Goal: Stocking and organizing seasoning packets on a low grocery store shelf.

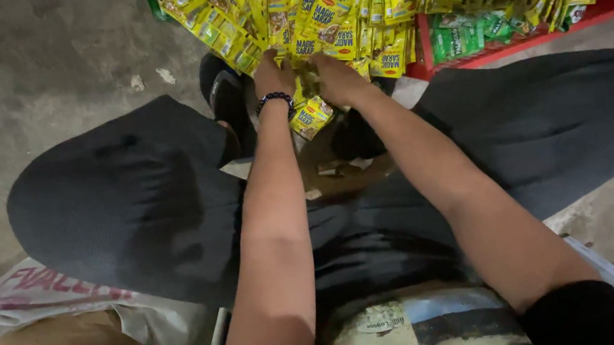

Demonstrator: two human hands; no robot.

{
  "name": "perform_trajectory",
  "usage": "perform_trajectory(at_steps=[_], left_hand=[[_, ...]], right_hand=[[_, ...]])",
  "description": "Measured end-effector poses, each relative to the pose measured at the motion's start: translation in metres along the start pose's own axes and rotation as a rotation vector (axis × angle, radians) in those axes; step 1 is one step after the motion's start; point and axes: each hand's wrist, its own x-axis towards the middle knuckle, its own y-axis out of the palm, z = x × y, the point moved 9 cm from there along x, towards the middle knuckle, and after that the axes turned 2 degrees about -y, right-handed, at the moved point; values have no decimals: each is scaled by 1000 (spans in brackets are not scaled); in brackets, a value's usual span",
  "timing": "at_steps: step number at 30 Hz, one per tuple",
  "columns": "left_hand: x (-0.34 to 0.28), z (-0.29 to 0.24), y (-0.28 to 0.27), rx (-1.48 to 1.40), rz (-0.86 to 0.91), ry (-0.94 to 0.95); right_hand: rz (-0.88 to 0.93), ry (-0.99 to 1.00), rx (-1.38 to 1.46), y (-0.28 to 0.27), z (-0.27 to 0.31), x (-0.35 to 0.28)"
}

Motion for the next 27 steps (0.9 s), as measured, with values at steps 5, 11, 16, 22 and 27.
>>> perform_trajectory(at_steps=[5,11,16,22,27], left_hand=[[20,20,43,-57,30,50],[11,12,52,-244,150,28],[19,20,62,-312,121,51],[36,33,60,-272,-25,-27],[19,-2,47,-381,91,129]], right_hand=[[-5,220,185,-16,-15,6],[-79,117,332,28,-81,46],[-55,75,285,7,-44,34],[-4,149,517,3,-36,26],[95,295,452,3,-31,20]])
